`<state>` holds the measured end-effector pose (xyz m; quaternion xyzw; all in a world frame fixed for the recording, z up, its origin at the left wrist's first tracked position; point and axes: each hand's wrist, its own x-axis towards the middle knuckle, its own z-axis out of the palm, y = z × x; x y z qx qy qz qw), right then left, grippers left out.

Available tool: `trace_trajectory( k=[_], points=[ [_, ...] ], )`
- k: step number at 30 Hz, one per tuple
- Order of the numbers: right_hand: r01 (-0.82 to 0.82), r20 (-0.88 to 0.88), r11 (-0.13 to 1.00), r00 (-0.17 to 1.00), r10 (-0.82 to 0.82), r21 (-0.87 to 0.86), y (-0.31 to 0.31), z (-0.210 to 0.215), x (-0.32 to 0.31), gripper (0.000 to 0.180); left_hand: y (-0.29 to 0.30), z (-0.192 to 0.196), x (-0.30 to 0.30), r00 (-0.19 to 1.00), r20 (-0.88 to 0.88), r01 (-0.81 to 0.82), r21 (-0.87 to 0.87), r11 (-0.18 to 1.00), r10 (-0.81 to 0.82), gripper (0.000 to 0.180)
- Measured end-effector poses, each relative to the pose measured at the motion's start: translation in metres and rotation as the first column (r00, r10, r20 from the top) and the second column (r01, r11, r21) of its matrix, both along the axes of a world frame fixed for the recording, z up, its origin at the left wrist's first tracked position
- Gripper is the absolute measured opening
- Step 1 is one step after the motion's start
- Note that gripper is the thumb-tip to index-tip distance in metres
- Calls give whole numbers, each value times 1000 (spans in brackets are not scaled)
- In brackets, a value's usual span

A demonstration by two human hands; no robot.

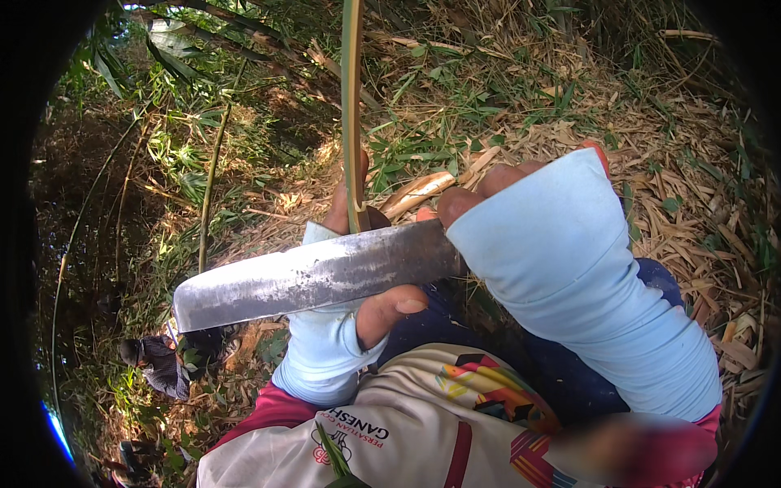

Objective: The person sits on the ground in a bamboo grove and uses a large knife to split a long bamboo stalk into thin strips. They repeatedly position the knife and strike the bamboo to separate it lengthwise, producing multiple flat strips.

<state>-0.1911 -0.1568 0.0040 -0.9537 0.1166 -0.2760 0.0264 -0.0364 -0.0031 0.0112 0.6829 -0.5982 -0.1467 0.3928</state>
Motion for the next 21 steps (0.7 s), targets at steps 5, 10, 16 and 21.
trace_trajectory(
  k=[5, 10, 16, 21],
  points=[
    [19, 17, 999, 1000, -18, -45, 0, -3, 0, 13, -3, -4, 4, 996, 85, 34, -87, 996, -27, 124],
    [21, 29, 998, 999, -19, -67, 0, -2, 0, 13, -5, -3, -2, 989, -142, -42, -63, 997, 33, 122],
    [52, -33, 998, 998, -51, 17, 4, -4, -1, 36, -6, 2, -11, 921, -359, -155, 17, 988, 151, 123],
    [-29, 37, 999, 999, 28, 30, 1, -7, 3, 13, -8, -8, 5, 999, 19, -46, -127, 991, 48, 125]
  ],
)
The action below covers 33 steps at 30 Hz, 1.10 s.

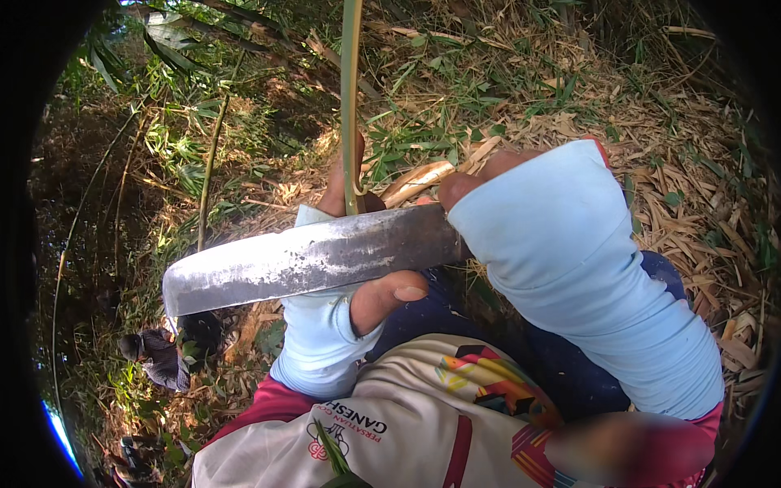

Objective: The person sits on the ground in a bamboo grove and uses a large knife to split a long bamboo stalk into thin strips. They repeatedly position the knife and strike the bamboo to separate it lengthwise, producing multiple flat strips.

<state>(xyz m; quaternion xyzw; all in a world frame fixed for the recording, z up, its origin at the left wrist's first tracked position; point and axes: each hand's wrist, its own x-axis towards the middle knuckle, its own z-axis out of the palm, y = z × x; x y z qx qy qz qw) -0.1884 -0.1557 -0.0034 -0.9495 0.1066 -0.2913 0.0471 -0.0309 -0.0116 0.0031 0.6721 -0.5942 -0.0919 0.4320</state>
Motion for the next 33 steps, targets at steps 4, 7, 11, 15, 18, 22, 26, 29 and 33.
trace_trajectory(
  k=[4, 7, 11, 15, 18, 22, 26, 29, 33],
  points=[
    [-8, -9, 1000, 1000, 8, 13, -1, 0, -1, 14, 2, 1, -4, 997, -58, -43, 20, 999, 44, 127],
    [12, -46, 999, 999, -14, -33, -1, 1, 0, 16, 4, 4, -7, 987, -147, -47, 79, 996, 59, 128],
    [34, -62, 997, 997, -38, -62, 1, 3, 0, 18, 1, 5, 5, 988, 107, 105, 38, 994, -109, 126],
    [46, -60, 997, 997, -50, -65, 1, 3, 0, 16, 2, 6, 3, 995, 72, 64, 85, 994, -70, 125],
    [58, -64, 996, 996, -62, -73, 2, 4, -1, 16, 3, 6, -1, 1000, -21, 12, 108, 994, -10, 126],
    [46, -32, 995, 998, -49, -89, 1, 2, 0, 16, 5, 5, -3, 991, -136, 33, 126, 992, -15, 127],
    [-30, -57, 997, 998, 33, 65, 0, 5, 1, 17, 3, -2, 2, 995, -57, 77, 16, 997, -76, 127],
    [-26, -29, 999, 999, 27, 30, 0, 5, 1, 17, 5, 3, 1, 994, -79, 84, 89, 992, -77, 128],
    [-11, -6, 1000, 1000, 11, 11, 0, 2, 1, 15, 6, 2, -1, 990, -142, 42, 132, 990, -23, 124]
  ],
)
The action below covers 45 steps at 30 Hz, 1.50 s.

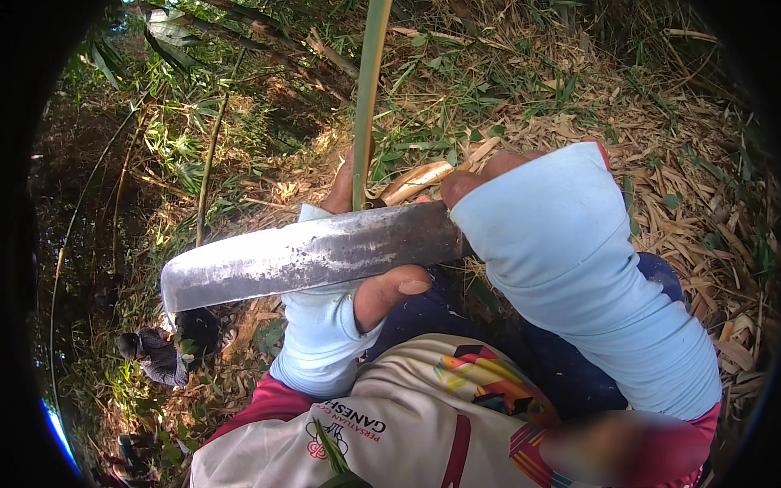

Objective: The person sits on the ground in a bamboo grove and uses a large knife to split a long bamboo stalk into thin strips. They repeatedly position the knife and strike the bamboo to separate it lengthwise, producing multiple flat strips.

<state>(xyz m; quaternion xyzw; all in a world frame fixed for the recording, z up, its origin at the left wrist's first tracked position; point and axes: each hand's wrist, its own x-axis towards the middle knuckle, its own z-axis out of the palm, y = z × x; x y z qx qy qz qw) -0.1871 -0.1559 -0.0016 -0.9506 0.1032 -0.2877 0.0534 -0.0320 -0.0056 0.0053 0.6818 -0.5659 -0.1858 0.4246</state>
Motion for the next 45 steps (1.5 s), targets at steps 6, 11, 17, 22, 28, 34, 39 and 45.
trace_trajectory(
  k=[6, 11, 17, 22, 28, 34, 39, 45],
  points=[
    [32, -6, 998, 999, -32, -54, -2, 0, -1, 16, -4, 5, -2, 999, -47, 6, -19, 1000, -7, 108],
    [79, -13, 990, 997, -81, -113, -3, 3, 0, 15, -8, 7, -3, 998, 48, 53, -81, 995, -50, 91],
    [128, 35, 982, 992, -124, -136, -4, 2, 1, 15, -9, 14, -11, 998, -57, -22, -32, 999, 21, 68],
    [151, -32, 977, 987, -157, -152, -7, 5, 1, 15, -14, 0, -12, 992, -100, -86, -91, 992, 77, 56],
    [185, -88, 973, 976, -198, -141, -10, 6, 5, 15, -18, -19, -21, 907, -381, -268, -188, 945, 181, 55],
    [195, -120, 974, 970, -209, -119, -13, 4, 7, 16, -22, -21, -18, 932, -300, -263, -177, 948, 203, 51],
    [205, -155, 968, 962, -227, -145, -19, -3, 9, 17, -20, -26, -11, 958, -252, -164, -81, 983, 139, 47],
    [250, -162, 959, 949, -270, -137, -20, -5, 12, 17, -18, -36, -3, 979, -118, -177, -104, 979, 164, 46]
  ],
)
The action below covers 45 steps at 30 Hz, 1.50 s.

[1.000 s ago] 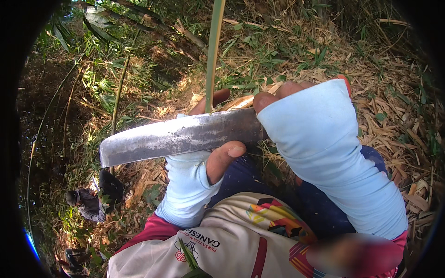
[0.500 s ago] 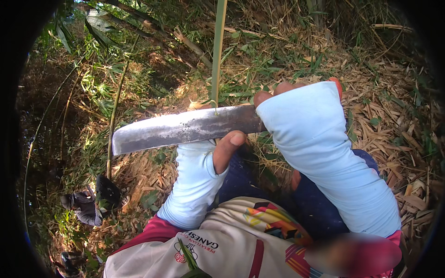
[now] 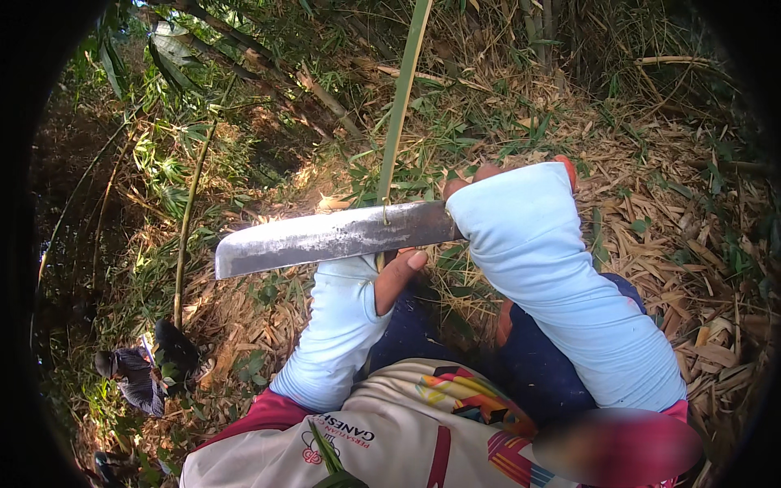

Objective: The person sits on the ground in a bamboo grove and uses a large knife to split a long bamboo stalk into thin strips. They repeatedly position the knife and strike the bamboo to separate it lengthwise, producing multiple flat strips.

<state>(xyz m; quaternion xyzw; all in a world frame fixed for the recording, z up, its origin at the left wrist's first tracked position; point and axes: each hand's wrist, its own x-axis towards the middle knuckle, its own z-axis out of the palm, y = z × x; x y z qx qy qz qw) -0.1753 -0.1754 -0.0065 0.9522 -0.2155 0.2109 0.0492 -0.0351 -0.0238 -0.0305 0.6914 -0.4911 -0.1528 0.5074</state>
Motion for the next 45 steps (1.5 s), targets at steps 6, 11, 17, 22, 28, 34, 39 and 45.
trace_trajectory(
  k=[6, 11, 17, 22, 28, 34, 39, 45],
  points=[
    [60, 138, 977, 986, -89, 203, -18, 11, -5, 29, 13, -7, 10, 1000, -17, -8, 184, 983, 11, 49],
    [196, 162, 947, 957, -241, 254, -43, 14, -7, 21, 23, -25, 23, 994, 49, 87, 154, 984, -96, 42],
    [300, 160, 767, 874, -460, 568, -109, 6, -17, 13, 49, -21, 18, 999, -5, 50, 317, 947, -50, 39],
    [496, 124, 654, 736, -666, 571, -132, 4, -36, 35, 54, -36, 36, 957, -270, 173, 241, 955, -105, 45],
    [59, 320, 715, 866, -384, 696, -53, -4, -9, 29, 31, -18, 47, 733, -634, 337, 27, 941, -245, 66],
    [-191, 151, 889, 979, 140, 416, 7, 21, 5, 21, 12, 1, 50, 739, -595, 380, -20, 925, -316, 102],
    [-282, -88, 929, 947, 310, 240, 19, 24, 11, 14, 13, 17, 38, 812, -516, 326, 13, 945, -273, 118],
    [-281, -9, 933, 957, 290, 225, 19, 19, 10, 13, 11, 27, 27, 797, -566, 271, 21, 962, -212, 119]
  ],
)
